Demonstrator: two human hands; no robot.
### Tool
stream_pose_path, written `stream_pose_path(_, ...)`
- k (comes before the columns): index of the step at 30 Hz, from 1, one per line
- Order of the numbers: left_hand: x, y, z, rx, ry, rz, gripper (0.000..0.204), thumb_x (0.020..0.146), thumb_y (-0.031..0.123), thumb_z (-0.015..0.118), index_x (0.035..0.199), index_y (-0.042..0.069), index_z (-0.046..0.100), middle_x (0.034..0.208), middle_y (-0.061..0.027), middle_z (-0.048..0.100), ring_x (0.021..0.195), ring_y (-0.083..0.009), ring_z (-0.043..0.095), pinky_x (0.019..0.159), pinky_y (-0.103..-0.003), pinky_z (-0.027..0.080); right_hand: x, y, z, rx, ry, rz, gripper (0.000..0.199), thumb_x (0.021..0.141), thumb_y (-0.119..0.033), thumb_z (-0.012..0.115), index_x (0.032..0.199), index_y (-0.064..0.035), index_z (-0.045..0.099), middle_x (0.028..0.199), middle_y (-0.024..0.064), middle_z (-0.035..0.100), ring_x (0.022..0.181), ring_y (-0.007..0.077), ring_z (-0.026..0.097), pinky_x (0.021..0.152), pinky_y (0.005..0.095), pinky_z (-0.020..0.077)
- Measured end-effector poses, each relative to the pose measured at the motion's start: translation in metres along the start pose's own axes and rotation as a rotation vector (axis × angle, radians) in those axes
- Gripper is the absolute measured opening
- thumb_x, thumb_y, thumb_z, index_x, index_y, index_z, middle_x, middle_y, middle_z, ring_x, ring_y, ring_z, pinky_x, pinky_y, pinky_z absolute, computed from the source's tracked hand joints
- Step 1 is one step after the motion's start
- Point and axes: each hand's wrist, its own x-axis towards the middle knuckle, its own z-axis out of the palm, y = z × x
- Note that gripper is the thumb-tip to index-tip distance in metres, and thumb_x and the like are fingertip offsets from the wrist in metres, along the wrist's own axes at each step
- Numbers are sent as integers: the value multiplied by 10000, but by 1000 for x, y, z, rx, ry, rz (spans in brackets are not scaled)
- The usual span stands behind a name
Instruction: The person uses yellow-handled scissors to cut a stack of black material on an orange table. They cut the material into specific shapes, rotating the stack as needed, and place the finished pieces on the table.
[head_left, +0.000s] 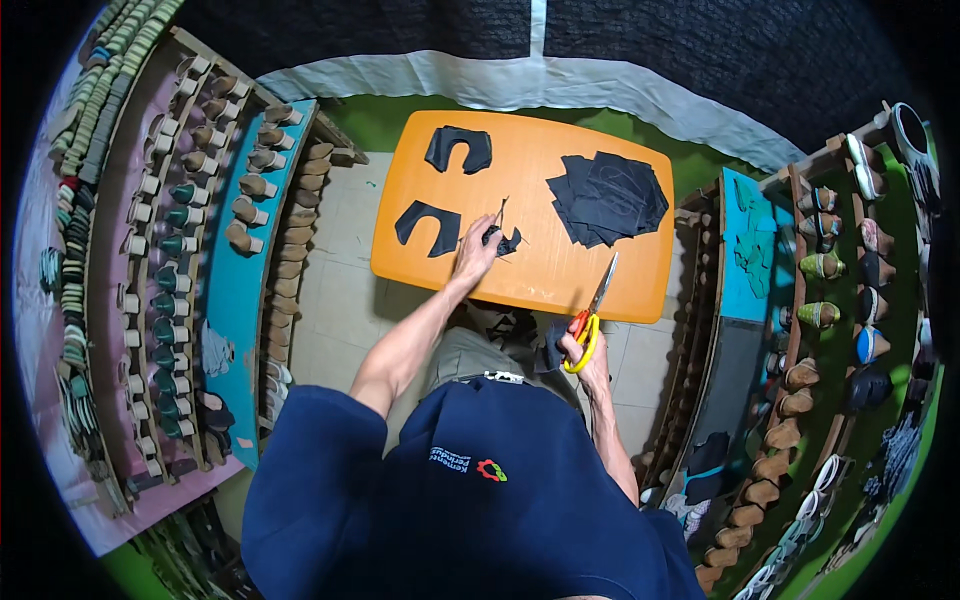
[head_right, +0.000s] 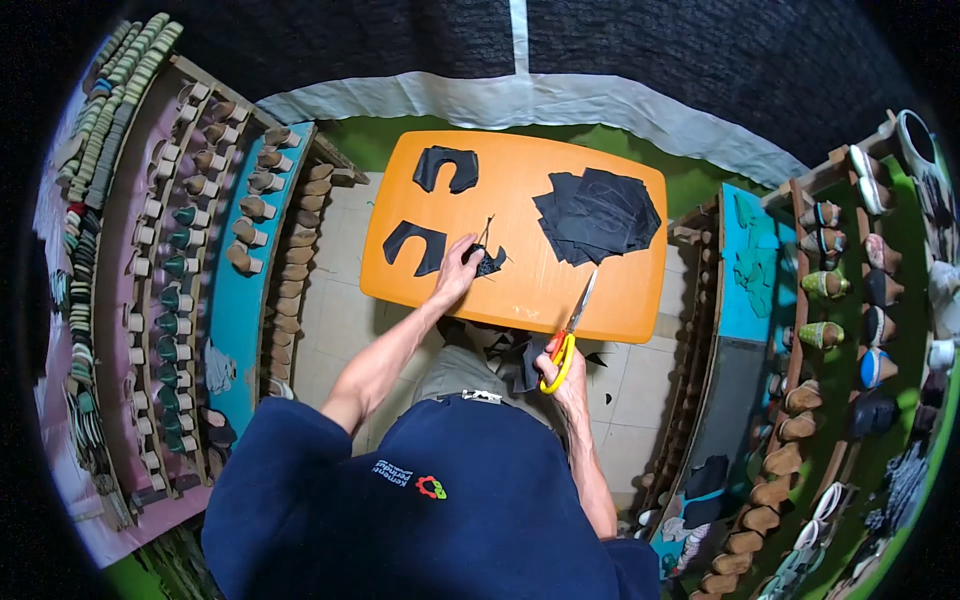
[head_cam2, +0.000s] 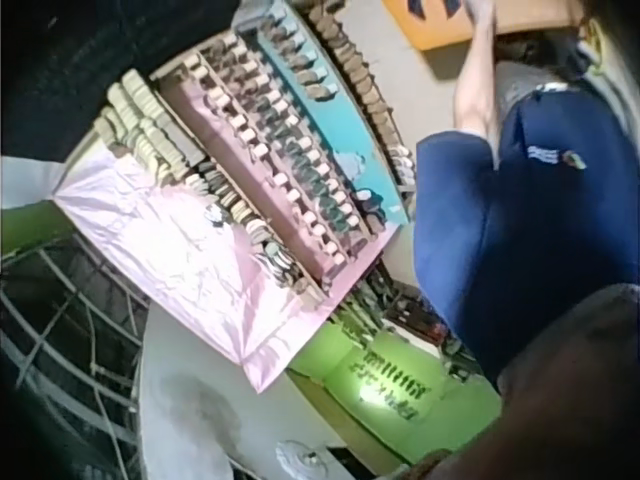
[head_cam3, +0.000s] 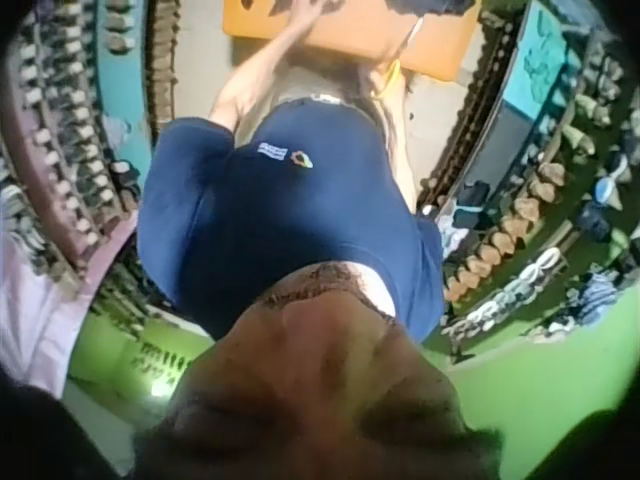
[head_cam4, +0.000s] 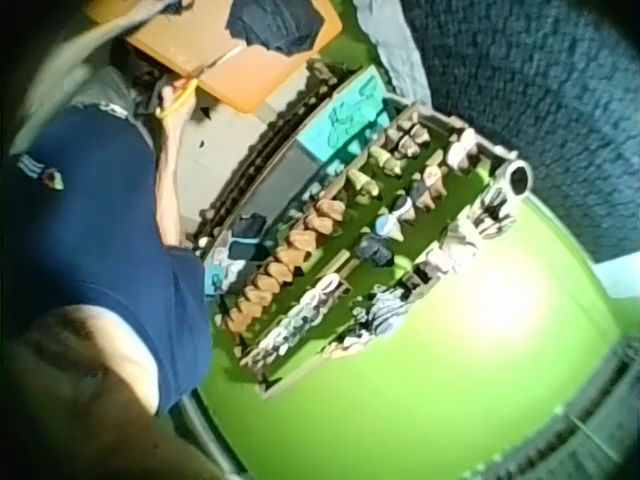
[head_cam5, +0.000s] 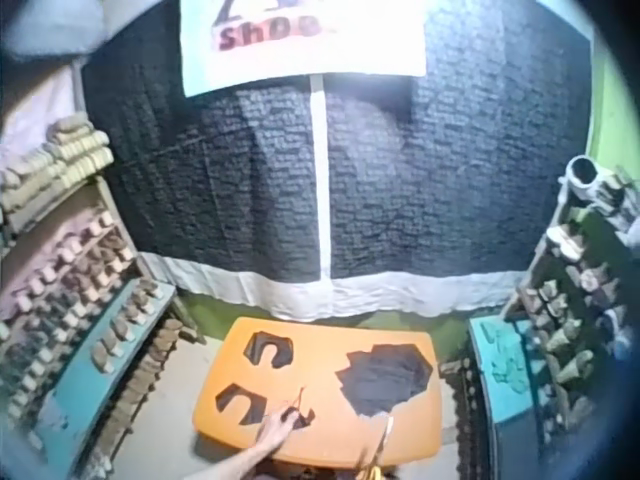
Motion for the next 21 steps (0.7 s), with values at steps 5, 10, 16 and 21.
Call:
stream_pose_path(5,18,58,20,-196,-688,-118,558,969,389,629,1397,36,560,1286,-149,658,1217,-250,590,1070,-395,440,-12,-5,-16,14,42,-10,257,745,-55,718,968,-37,590,852,23,605,804,117,600,761,277,500)
stream_pose_path(10,-19,131,21,-384,-1347,-71,511,970,362,649,1417,122,582,1305,-78,655,1255,-181,554,1118,-342,367,-8,-40,-29,352,-59,7,306,742,-29,745,993,-35,570,900,43,626,795,127,649,740,265,515)
stream_pose_path(16,-26,139,-17,-748,-1317,-380,753,837,105,797,1503,83,447,1214,-82,670,1092,-138,633,1023,-297,477,20,-60,-48,157,-147,-54,348,753,-40,739,1035,-22,536,875,92,707,829,146,709,781,282,551)
stream_pose_path(21,-32,134,-36,-617,-1108,-327,776,830,39,788,1513,71,419,1224,-104,679,1096,-146,645,1006,-293,495,31,-72,-38,77,-203,-90,362,758,-59,765,1038,-19,538,887,109,716,835,155,706,800,301,558)
